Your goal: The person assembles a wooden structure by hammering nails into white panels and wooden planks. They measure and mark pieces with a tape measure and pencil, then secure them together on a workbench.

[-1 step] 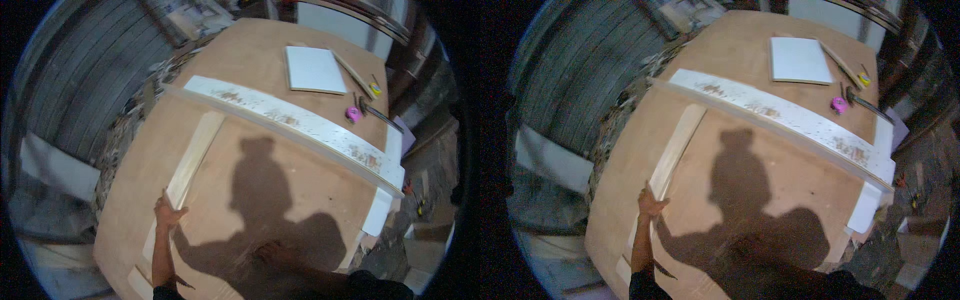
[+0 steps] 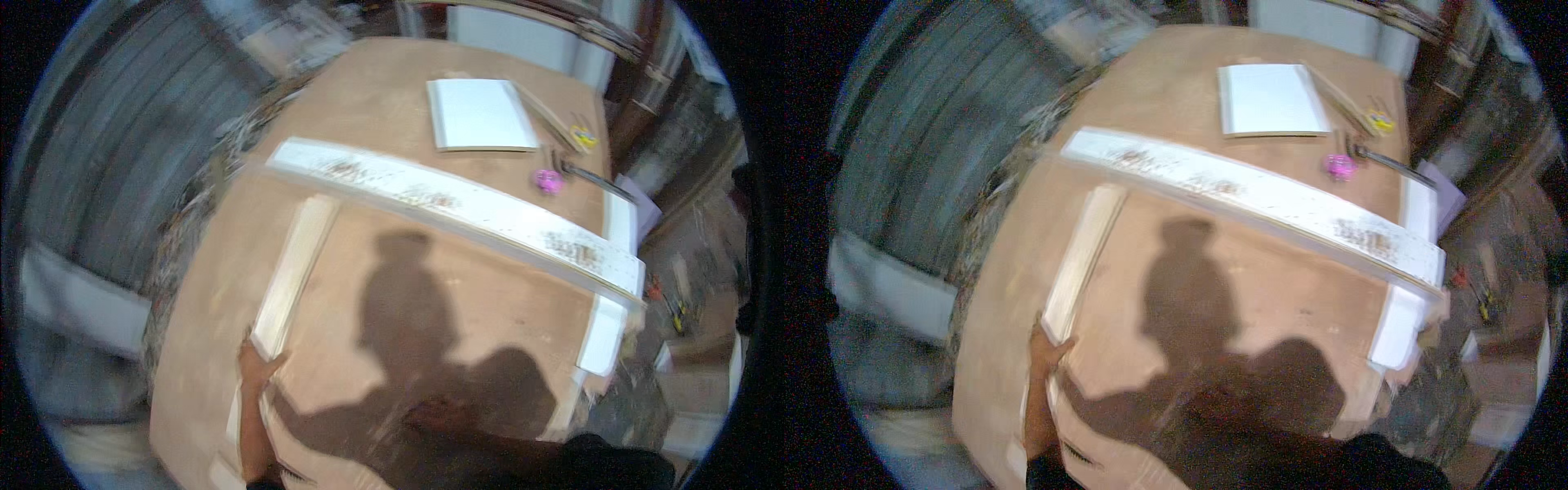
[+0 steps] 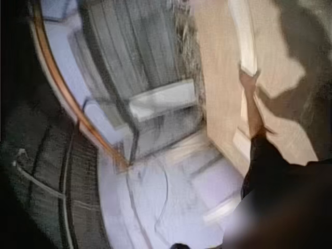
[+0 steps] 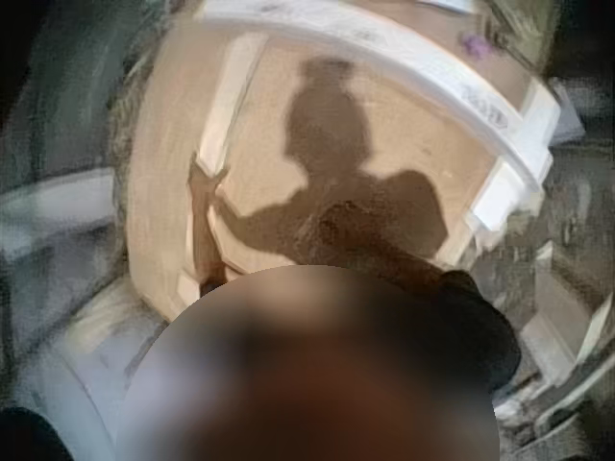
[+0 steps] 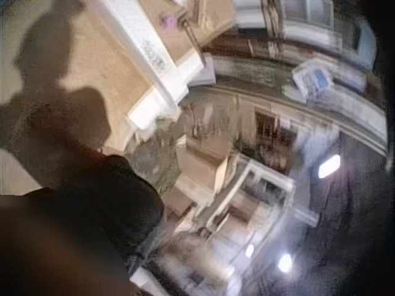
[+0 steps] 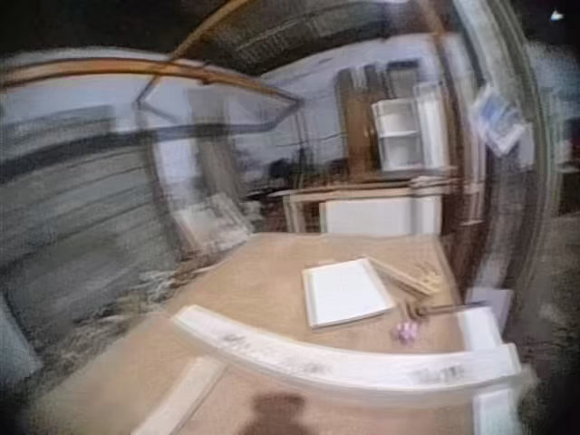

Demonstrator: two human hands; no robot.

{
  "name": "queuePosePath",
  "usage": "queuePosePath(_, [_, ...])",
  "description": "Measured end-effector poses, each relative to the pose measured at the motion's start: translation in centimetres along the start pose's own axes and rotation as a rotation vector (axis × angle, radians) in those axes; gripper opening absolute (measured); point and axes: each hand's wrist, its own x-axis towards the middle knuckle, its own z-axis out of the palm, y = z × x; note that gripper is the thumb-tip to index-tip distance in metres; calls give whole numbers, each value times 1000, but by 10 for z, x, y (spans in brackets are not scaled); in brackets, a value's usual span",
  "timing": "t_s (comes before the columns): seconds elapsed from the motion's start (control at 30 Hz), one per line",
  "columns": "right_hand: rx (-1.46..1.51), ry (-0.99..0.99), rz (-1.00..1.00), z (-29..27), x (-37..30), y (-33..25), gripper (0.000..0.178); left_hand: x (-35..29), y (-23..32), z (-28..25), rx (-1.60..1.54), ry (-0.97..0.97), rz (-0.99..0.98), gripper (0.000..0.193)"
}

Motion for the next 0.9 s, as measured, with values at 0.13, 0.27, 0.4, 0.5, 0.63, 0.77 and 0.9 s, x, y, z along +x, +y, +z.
queuePosePath(0.13, [38, 78, -6, 3, 4, 2, 29, 6, 8, -22, 38, -163, -203, 94])
queuePosePath(0.27, [29, 122, -4, 7, 5, 1, 26, -42, -1, -75, 366, 151, -106, 83])
queuePosePath(0.4, [-9, 149, -14, 16, 0, 9, 24, -182, -20, -147, 662, 92, -150, 100])
queuePosePath(0.5, [-58, 155, -25, 22, -4, 15, 23, -314, -40, -178, 775, 2, -264, 110])
queuePosePath(0.63, [-151, 155, -44, 14, -11, 21, 21, -480, -64, -152, 645, 2, -561, 112])
queuePosePath(0.77, [-263, 177, -66, -15, -59, 20, 21, -633, -79, -97, 446, 31, -871, 115])
queuePosePath(0.9, [81, 445, 20, -35, -197, 40, 19, -727, -97, -78, 289, 128, -1093, 117])
